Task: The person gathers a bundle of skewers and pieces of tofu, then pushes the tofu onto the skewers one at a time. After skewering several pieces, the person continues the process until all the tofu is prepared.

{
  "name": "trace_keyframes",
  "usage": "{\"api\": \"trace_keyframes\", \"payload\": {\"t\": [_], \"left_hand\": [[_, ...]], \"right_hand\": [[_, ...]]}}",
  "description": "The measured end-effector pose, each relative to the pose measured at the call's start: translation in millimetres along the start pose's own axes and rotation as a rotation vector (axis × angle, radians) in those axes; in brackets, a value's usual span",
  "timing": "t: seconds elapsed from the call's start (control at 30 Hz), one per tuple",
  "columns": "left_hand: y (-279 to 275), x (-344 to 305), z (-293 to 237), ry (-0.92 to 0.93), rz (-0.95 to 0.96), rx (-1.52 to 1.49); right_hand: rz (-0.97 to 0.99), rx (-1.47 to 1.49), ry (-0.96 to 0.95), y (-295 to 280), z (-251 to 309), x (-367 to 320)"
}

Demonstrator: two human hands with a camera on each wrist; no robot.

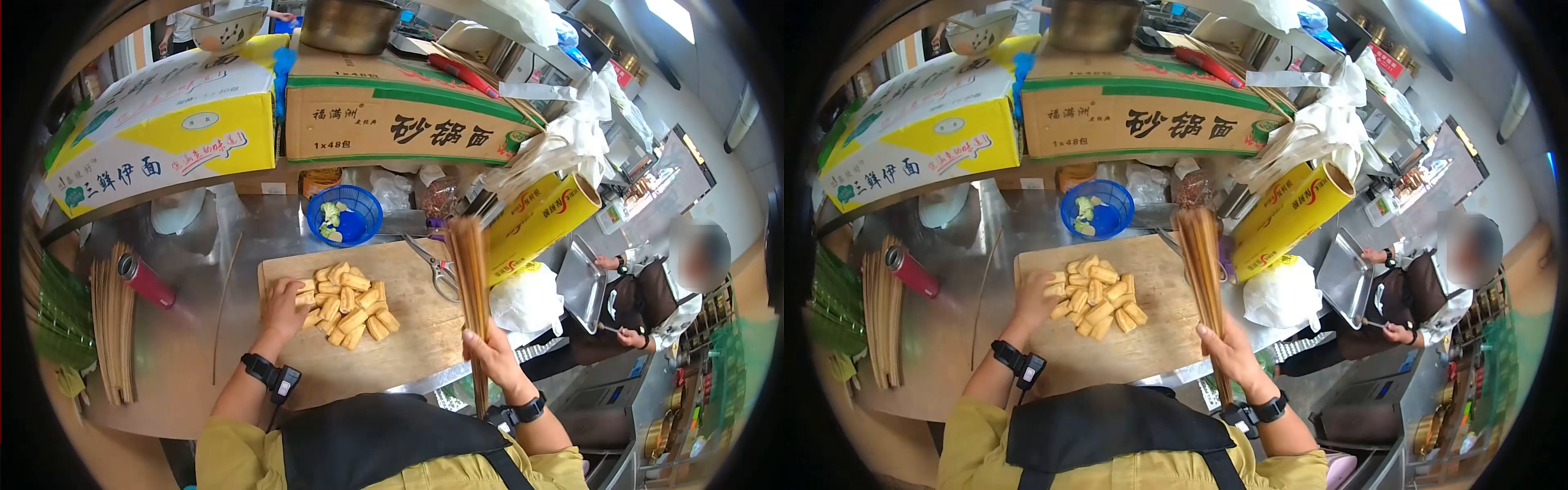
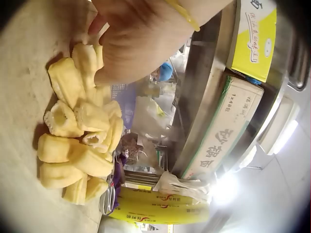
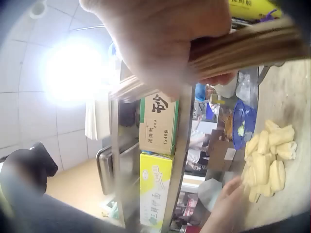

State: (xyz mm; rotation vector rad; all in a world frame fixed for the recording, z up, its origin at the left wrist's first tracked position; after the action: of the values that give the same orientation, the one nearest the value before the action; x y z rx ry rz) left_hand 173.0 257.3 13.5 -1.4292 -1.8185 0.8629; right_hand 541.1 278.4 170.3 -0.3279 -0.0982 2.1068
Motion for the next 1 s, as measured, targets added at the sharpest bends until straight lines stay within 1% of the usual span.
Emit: {"api": "trace_keyframes", "payload": {"t": [0.03, 0.07, 0.1, 0.17, 0.2, 0.27, 0.37, 0.4, 0.5, 0.57, 0.6, 0.7, 0.73, 0.77, 0.8, 0.87, 0.97, 1.0], "left_hand": [[-0.4, -1.8, 2.0, -0.015, -0.003, -0.013], [-2.0, -3.2, 2.4, -0.027, -0.004, -0.026], [-2.1, -3.0, 1.7, -0.035, -0.004, -0.041], [-0.3, 0.2, 4.9, -0.103, -0.019, -0.143], [0.4, 2.2, 6.5, -0.137, -0.025, -0.191], [-0.1, 7.8, 8.2, -0.161, -0.024, -0.190], [10.2, 16.1, 26.5, -0.221, -0.031, -0.204], [12.0, 17.4, 28.2, -0.244, -0.034, -0.214], [13.6, 17.2, 29.0, -0.089, -0.085, -0.025], [15.4, 18.2, 30.1, -0.086, -0.057, -0.110], [17.0, 19.8, 30.9, -0.081, -0.042, -0.152], [23.1, 20.8, 40.2, -0.066, -0.162, -0.248], [12.8, 21.4, 23.7, -0.081, -0.161, -0.341], [2.4, 17.5, 6.9, -0.102, -0.154, -0.435], [-7.8, 11.2, -8.8, -0.127, -0.143, -0.528], [-15.5, 2.6, -23.5, -0.199, -0.011, -0.871], [-33.4, -16.9, -62.9, -0.322, 0.217, -1.311], [-36.2, -26.5, -78.4, -0.371, 0.303, -1.442]], "right_hand": [[0.053, 0.064, 0.092, 1.5, -3.1, -5.4], [0.164, 0.258, 0.203, -1.6, -36.0, -6.4], [0.247, 0.340, 0.377, -0.1, -47.4, -10.4], [0.294, 0.418, 0.509, 6.7, -71.9, -19.9], [0.309, 0.497, 0.539, 6.5, -69.0, -21.9], [0.347, 0.672, 0.590, 9.9, -61.3, -24.2], [0.238, 0.661, 0.424, 4.8, -62.0, -18.1], [0.215, 0.592, 0.434, -0.5, -62.2, -15.9], [-0.013, 0.312, 0.080, -13.9, -69.8, -5.0], [-0.134, 0.162, 0.006, -25.3, -58.8, -3.1], [-0.146, 0.121, -0.047, -33.1, -57.5, -1.7], [-0.179, 0.206, -0.116, -42.2, -26.0, -7.9], [-0.200, 0.246, -0.150, -46.0, -19.6, -10.4], [-0.211, 0.208, -0.144, -52.0, -7.4, -16.5], [-0.231, 0.246, -0.150, -58.7, -5.4, -23.1], [-0.224, 0.374, -0.135, -68.0, 2.2, -41.1], [-0.122, 0.448, 0.034, -73.0, -8.7, -67.5], [-0.075, 0.428, 0.074, -69.9, -16.4, -74.2]]}}
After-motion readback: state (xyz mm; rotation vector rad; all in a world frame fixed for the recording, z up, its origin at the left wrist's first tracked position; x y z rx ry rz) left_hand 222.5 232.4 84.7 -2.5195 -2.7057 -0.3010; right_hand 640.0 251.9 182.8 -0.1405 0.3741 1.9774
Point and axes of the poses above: each hand's wrist, its own x-axis towards the middle knuckle, its own y-axis out of the palm, z = x × y, the point moved 1 cm from there along x, towards the middle knuckle, and after that the axes turned 6 degrees about z, right-handed, at the moved point
